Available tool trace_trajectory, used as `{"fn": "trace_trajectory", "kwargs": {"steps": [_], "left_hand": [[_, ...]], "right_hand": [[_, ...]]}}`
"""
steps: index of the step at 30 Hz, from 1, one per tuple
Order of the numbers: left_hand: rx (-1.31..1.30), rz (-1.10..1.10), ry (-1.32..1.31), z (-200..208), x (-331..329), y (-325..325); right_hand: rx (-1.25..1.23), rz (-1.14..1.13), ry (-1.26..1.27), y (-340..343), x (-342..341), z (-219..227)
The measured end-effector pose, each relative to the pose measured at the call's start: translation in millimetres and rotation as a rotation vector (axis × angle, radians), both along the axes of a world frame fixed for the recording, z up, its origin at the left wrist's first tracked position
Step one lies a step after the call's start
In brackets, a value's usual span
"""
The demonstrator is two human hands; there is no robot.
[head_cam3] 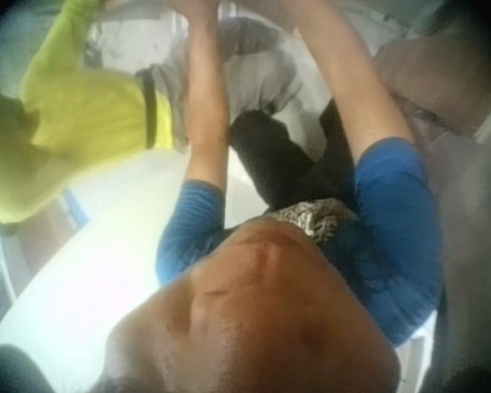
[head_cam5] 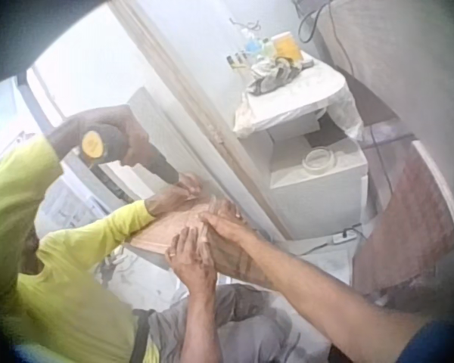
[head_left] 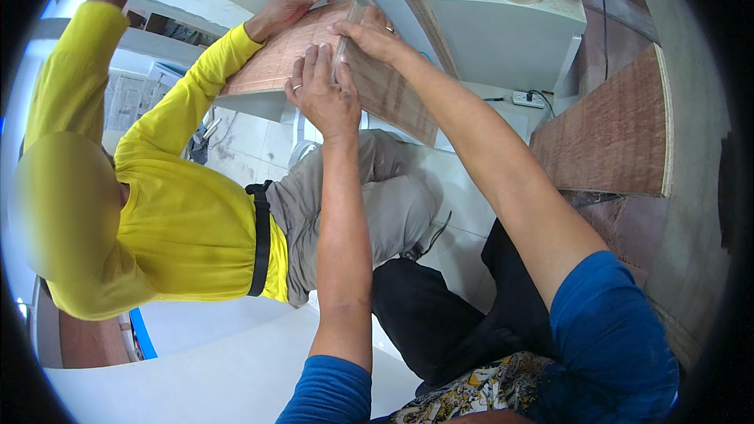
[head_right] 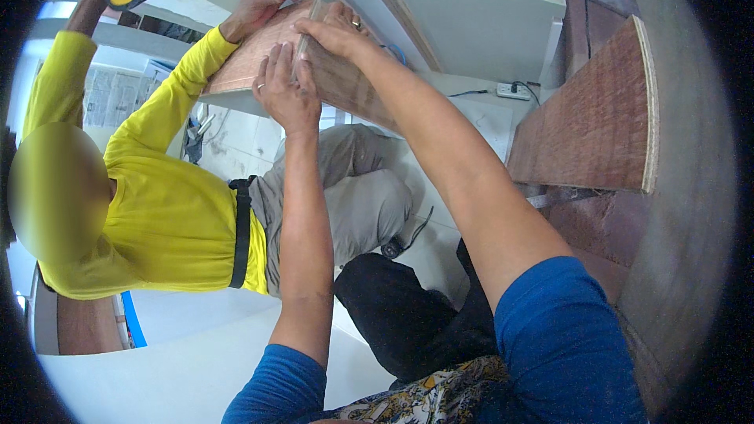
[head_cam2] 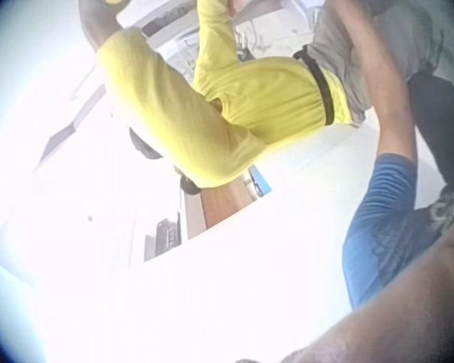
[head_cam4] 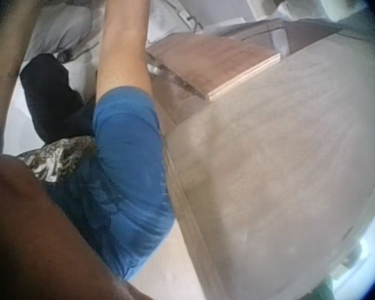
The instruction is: The person assists in assembling a wooden box by holding pieces in place while another person uses a power drill to secure them. The person also uses a utility knife to cut a white board and positions wooden panels for assembly.
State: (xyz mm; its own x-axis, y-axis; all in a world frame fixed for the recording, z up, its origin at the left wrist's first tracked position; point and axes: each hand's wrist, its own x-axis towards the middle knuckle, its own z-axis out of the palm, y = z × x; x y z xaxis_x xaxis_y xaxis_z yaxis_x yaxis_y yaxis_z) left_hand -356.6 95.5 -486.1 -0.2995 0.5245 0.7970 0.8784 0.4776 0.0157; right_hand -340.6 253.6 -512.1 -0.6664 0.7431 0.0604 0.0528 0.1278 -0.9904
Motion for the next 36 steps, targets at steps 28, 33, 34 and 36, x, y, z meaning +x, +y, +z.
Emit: {"fn": "trace_trajectory", "kwargs": {"steps": [28,33,34,36], "left_hand": [[0.027,-0.003,0.002,0.0,2.5,2.4],[0.037,-0.003,0.006,-1.2,2.8,1.1],[0.04,-0.007,0.007,-1.1,2.5,2.0],[0.039,-0.005,0.01,-0.3,2.8,1.3]], "right_hand": [[0.02,0.023,0.028,10.6,-9.9,-7.5],[0.014,0.047,0.005,7.3,-7.4,-5.8],[0.016,0.033,0.007,8.4,-8.1,-6.4],[0.014,0.052,-0.016,8.2,-7.1,-5.7]]}}
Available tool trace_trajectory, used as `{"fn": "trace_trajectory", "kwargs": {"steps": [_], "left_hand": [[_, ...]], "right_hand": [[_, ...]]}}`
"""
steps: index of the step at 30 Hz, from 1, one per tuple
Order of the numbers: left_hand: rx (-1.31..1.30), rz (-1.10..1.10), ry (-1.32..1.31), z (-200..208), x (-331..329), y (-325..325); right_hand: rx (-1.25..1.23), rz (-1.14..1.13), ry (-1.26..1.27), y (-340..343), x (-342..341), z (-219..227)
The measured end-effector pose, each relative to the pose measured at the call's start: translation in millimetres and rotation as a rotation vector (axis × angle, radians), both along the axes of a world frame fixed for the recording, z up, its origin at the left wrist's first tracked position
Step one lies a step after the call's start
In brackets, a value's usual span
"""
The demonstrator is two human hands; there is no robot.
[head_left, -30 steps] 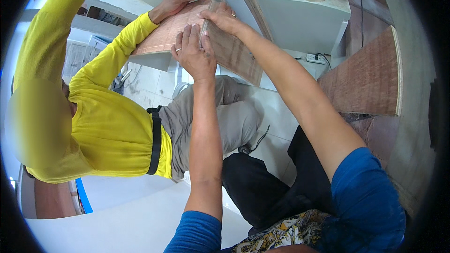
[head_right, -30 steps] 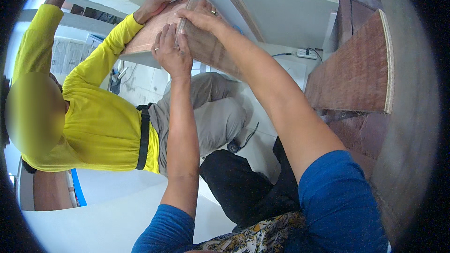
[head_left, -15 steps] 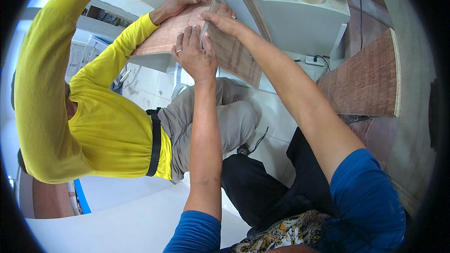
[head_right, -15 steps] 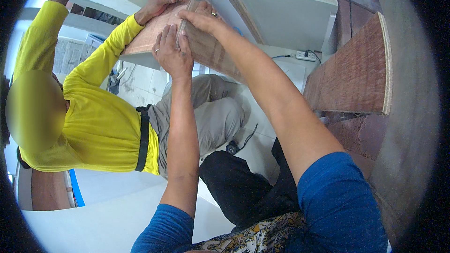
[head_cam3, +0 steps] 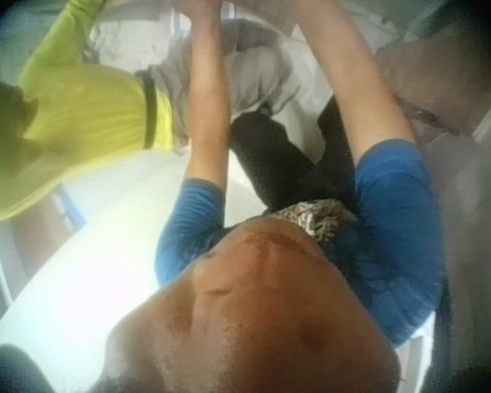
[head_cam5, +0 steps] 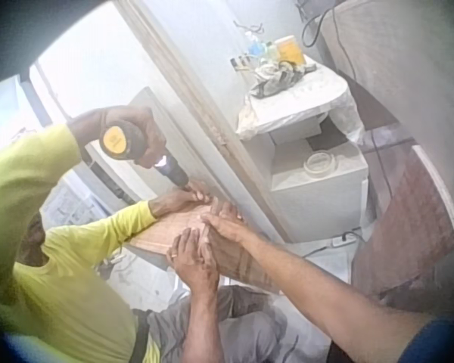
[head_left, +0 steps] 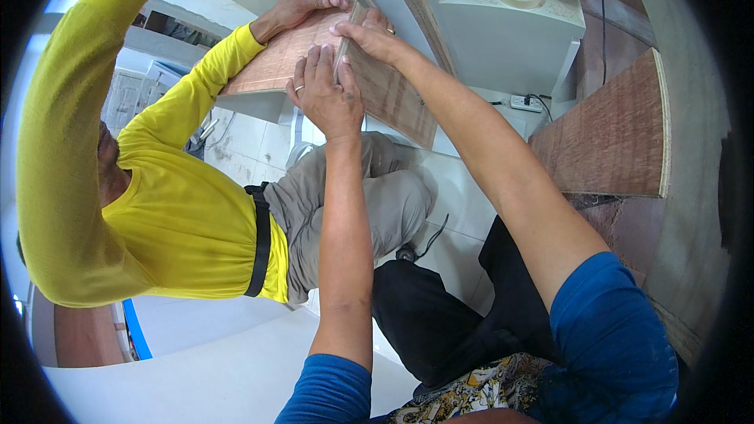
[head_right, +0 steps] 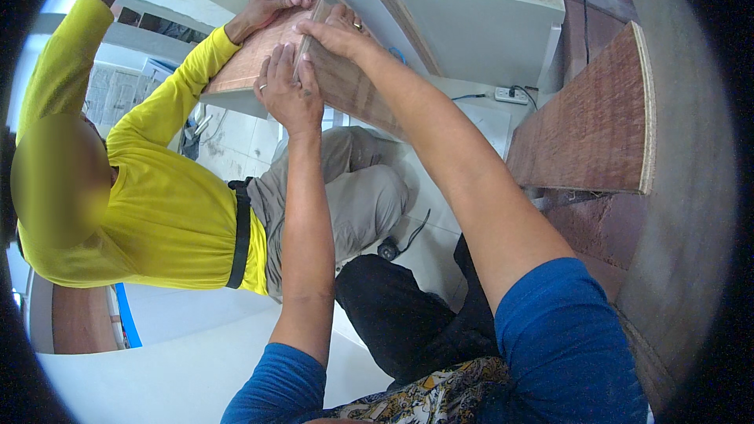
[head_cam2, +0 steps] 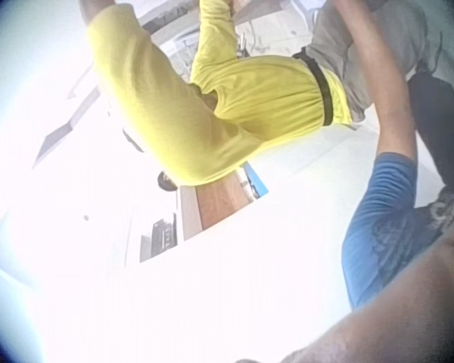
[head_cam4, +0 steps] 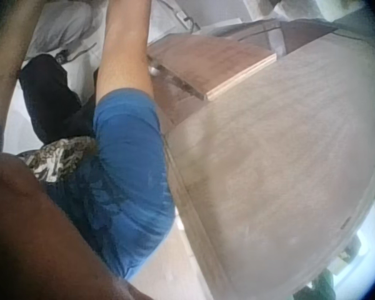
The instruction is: The person assists in assembling a wooden box by holding pieces in place while another person uses a power drill to secure them. The person also uses a utility knife to cut a white board and positions wooden panels for assembly.
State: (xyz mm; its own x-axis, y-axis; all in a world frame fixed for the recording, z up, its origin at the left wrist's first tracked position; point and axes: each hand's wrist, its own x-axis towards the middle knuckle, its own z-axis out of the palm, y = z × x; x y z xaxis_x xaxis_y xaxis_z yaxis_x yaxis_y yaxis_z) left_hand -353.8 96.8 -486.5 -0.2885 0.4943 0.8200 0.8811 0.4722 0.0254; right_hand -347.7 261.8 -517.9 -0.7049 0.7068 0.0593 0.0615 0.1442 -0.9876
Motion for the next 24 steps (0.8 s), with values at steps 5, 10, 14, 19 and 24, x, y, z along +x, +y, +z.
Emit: {"fn": "trace_trajectory", "kwargs": {"steps": [5,10,14,19,24], "left_hand": [[-0.001,0.006,0.004,-0.2,0.1,-0.8],[0.012,-0.003,0.002,-1.0,-0.6,-2.0],[0.02,-0.002,0.011,-0.8,-1.0,-0.9],[0.034,-0.005,0.009,-2.2,-1.0,0.8],[0.042,-0.014,0.014,-3.0,-2.5,0.6]], "right_hand": [[-0.014,0.014,-0.013,-1.8,0.9,2.2],[-0.016,0.028,0.029,-2.2,1.9,2.2],[-0.014,0.03,0.011,-2.1,3.5,3.7],[-0.015,0.049,0.005,-1.3,5.7,3.4],[-0.036,0.034,0.048,-5.4,7.7,5.5]]}}
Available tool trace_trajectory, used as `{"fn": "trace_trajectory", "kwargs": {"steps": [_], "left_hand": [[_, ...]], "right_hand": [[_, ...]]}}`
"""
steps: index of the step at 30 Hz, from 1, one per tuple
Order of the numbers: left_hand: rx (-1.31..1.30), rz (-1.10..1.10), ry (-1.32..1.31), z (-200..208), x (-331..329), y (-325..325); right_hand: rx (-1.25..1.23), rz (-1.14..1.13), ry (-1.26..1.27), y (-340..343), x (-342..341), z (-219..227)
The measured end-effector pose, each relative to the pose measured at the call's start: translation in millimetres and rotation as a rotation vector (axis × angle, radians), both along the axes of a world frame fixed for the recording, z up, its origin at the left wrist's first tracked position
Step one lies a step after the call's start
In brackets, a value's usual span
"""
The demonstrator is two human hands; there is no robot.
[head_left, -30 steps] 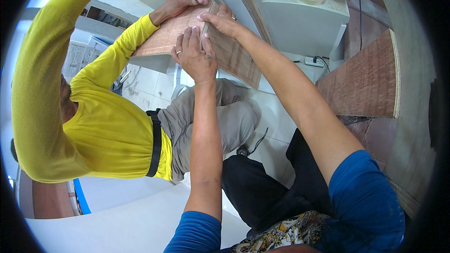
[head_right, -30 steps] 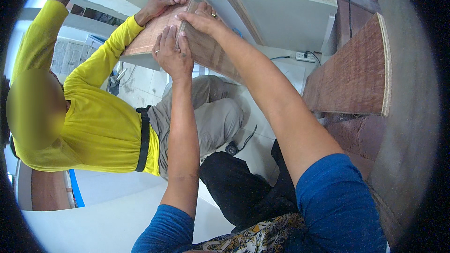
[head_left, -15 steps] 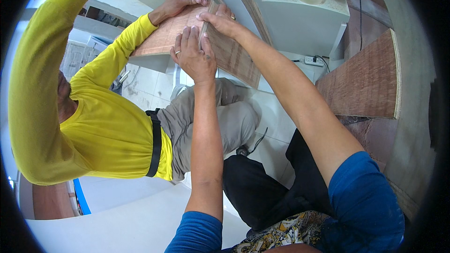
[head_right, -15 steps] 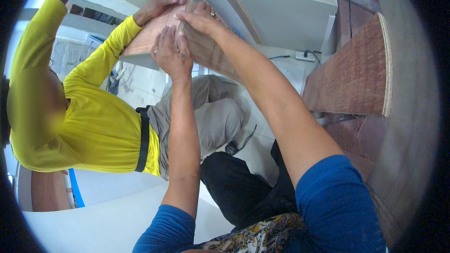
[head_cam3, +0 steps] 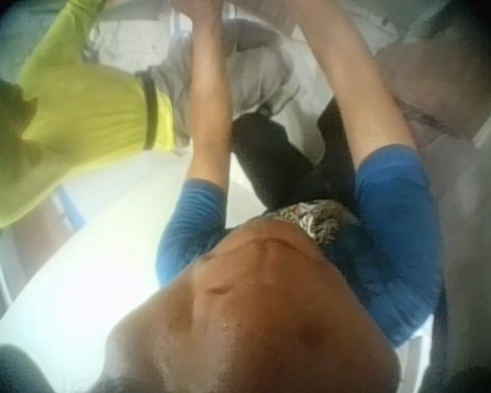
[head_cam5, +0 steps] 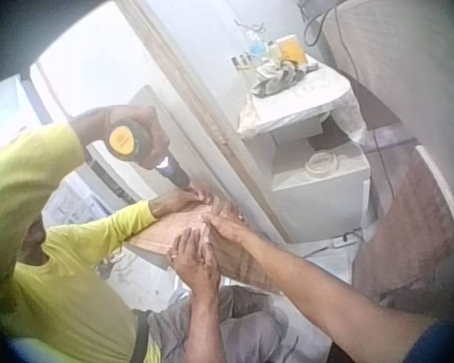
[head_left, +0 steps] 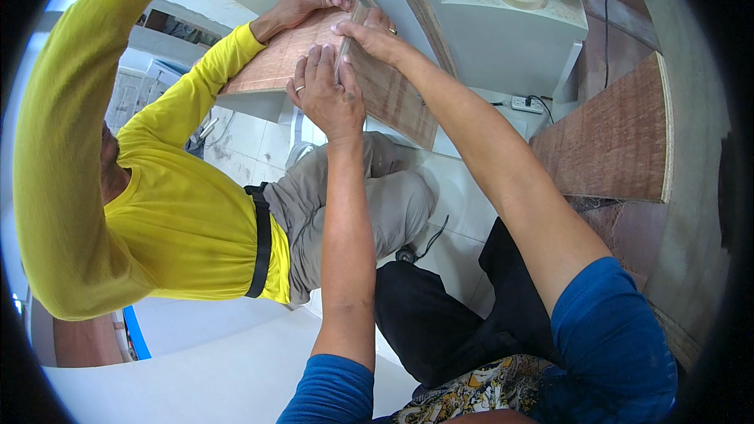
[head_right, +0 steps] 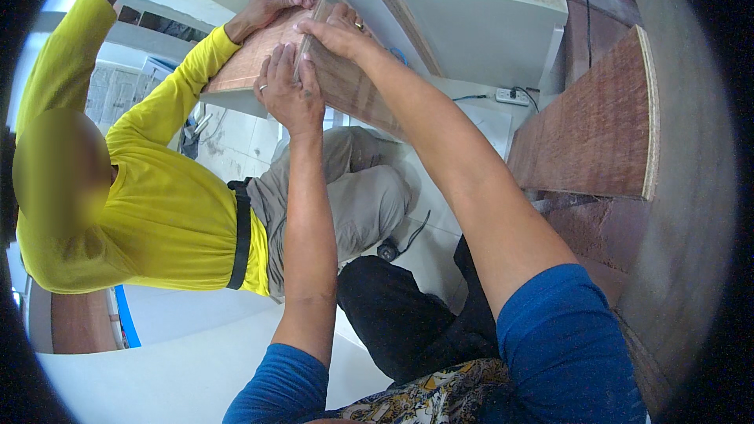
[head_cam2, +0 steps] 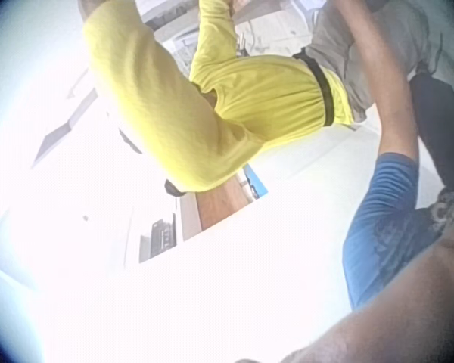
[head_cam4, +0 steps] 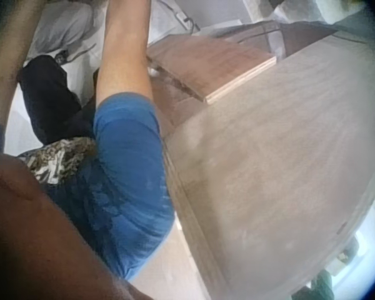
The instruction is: The person assists in assembling a wooden box by holding pieces in place while another person uses a power drill to secure them. The person also uses a utility knife to cut a white board and positions wooden panels for assembly.
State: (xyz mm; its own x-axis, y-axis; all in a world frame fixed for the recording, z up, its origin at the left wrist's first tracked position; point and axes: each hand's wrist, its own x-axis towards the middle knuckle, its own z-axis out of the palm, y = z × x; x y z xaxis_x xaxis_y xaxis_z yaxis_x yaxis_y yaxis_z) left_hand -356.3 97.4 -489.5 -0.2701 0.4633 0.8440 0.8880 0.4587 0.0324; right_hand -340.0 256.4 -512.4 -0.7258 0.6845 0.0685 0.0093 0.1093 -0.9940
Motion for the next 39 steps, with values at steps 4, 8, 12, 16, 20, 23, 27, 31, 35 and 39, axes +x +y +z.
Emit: {"fn": "trace_trajectory", "kwargs": {"steps": [4,8,12,16,20,23,27,31,35,39], "left_hand": [[-0.007,-0.002,0.008,0.4,-2.2,-1.9],[-0.012,0.004,0.023,1.0,-1.2,2.6],[-0.008,0.002,0.017,-1.0,-3.7,-1.4],[0.003,-0.029,0.015,0.3,-1.4,5.7],[-0.002,-0.005,0.034,0.9,-6.3,-6.8],[0.01,-0.031,0.045,8.3,2.4,1.7],[0.003,-0.054,-0.065,-1.1,-4.0,-0.4],[0.008,-0.034,-0.012,1.9,-3.9,-3.4],[0.014,-0.021,0.039,5.4,-0.7,-3.7],[0.022,-0.031,0.024,4.3,-1.2,-7.3]], "right_hand": [[0.006,0.004,-0.014,-0.6,-2.4,1.4],[0.075,-0.061,0.045,7.5,-12.9,-7.5],[0.059,-0.081,0.002,1.8,-14.2,-7.2],[0.096,-0.052,0.094,20.8,-24.7,-19.3],[0.079,-0.032,0.086,2.1,-20.1,-4.8],[0.167,0.008,0.22,25.0,-31.3,-20.0],[0.161,0.0,0.196,22.4,-35.9,-27.7],[0.153,-0.011,0.162,18.2,-38.0,-24.0],[0.143,-0.018,0.136,16.1,-36.8,-22.6],[0.12,-0.01,0.109,14.0,-38.7,-24.4]]}}
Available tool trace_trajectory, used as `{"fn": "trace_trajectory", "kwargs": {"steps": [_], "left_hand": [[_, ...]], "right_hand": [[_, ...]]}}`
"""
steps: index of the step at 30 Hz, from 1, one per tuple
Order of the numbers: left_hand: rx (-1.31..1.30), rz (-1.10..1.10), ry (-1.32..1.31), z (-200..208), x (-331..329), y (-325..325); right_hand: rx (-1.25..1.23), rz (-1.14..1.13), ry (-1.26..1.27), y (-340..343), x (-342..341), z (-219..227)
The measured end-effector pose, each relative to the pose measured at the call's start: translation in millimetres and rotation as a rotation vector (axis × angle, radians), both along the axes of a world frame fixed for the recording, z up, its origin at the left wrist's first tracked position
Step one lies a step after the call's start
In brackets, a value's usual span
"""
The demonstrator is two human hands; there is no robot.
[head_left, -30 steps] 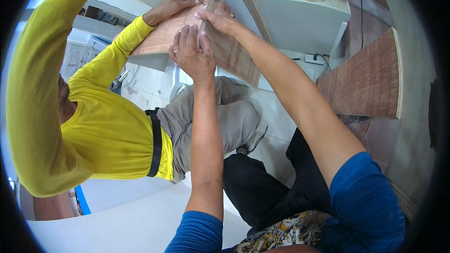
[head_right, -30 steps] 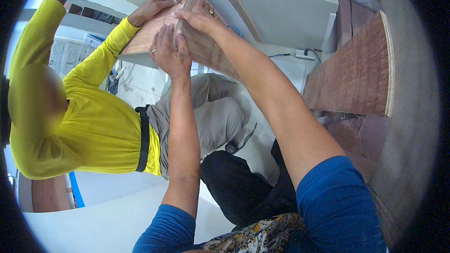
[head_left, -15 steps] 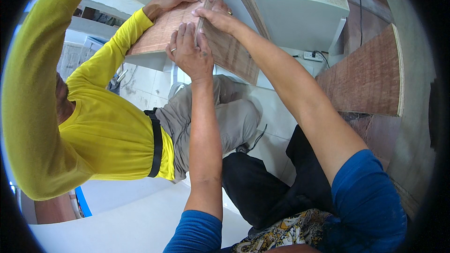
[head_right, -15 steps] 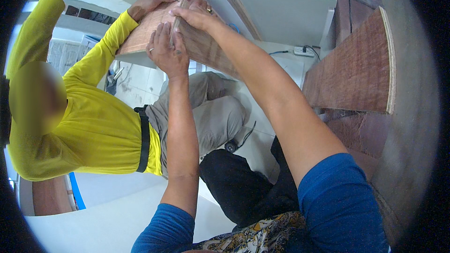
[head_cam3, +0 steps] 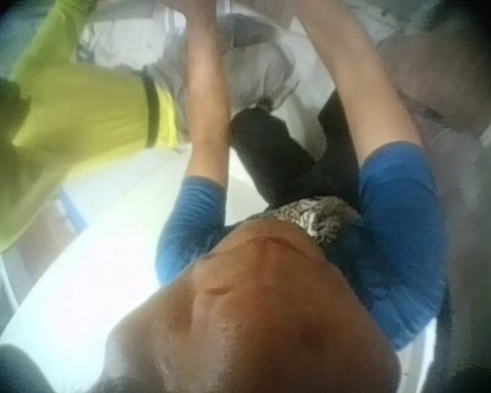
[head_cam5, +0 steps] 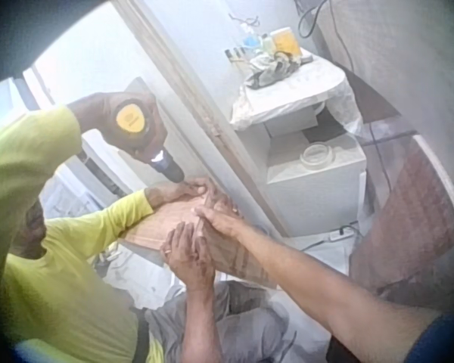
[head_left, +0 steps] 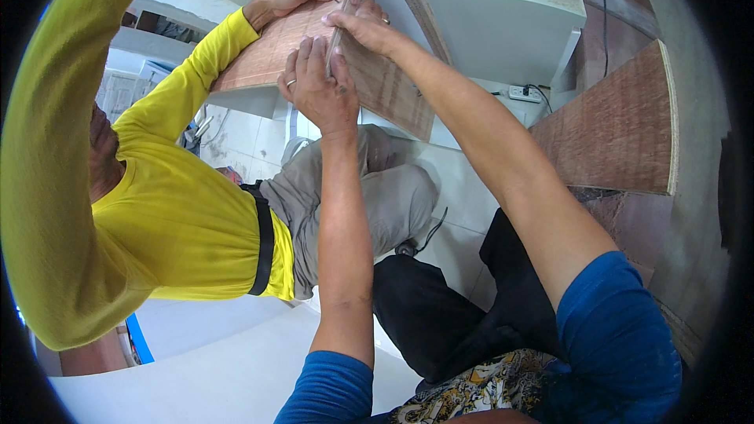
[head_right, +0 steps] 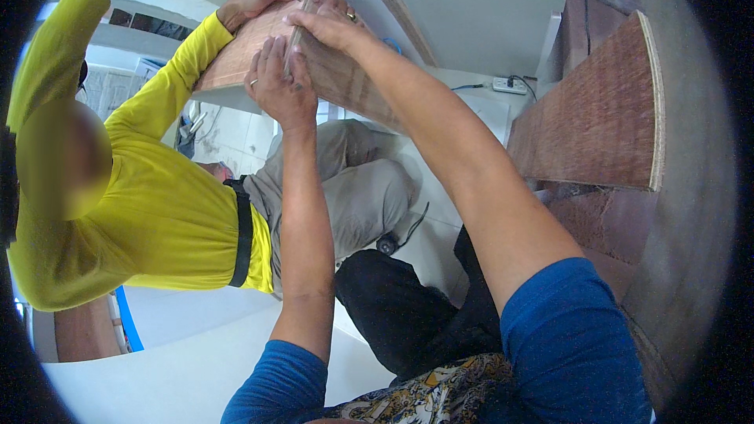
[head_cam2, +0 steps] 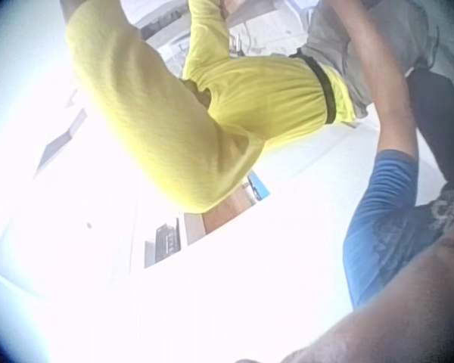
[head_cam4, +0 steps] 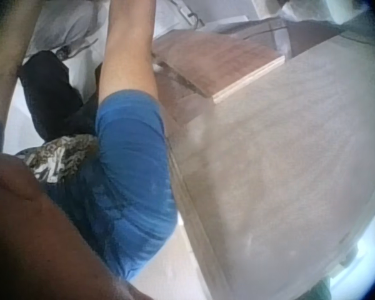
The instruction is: The person assists in assembling a wooden box by holding pieces in place while another person uses a power drill to secure them. The person also uses a utility knife to cut a white board and positions wooden panels for assembly.
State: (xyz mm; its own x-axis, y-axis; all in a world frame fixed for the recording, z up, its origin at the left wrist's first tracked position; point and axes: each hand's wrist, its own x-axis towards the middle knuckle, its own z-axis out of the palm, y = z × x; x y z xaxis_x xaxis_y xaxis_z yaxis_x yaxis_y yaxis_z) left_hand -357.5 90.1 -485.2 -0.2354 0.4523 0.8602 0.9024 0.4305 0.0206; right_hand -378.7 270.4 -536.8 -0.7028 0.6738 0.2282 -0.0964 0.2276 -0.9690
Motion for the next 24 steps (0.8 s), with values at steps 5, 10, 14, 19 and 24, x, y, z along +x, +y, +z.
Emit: {"fn": "trace_trajectory", "kwargs": {"steps": [5,10,14,19,24], "left_hand": [[0.009,-0.007,-0.019,-3.3,1.7,9.8],[0.001,0.011,0.005,-1.1,0.3,6.2],[-0.005,0.031,-0.006,-3.7,-1.3,4.2],[-0.005,0.014,-0.008,-2.0,0.2,8.0],[-0.011,0.021,0.002,-2.4,-1.6,6.1]], "right_hand": [[0.061,-0.167,0.134,8.4,-4.2,-6.4],[0.057,-0.149,0.071,6.3,-8.2,-7.0],[0.035,-0.052,0.007,3.6,-1.8,-3.1],[0.03,0.003,0.082,10.2,-1.8,-3.8],[0.037,-0.012,0.117,4.0,2.0,-0.2]]}}
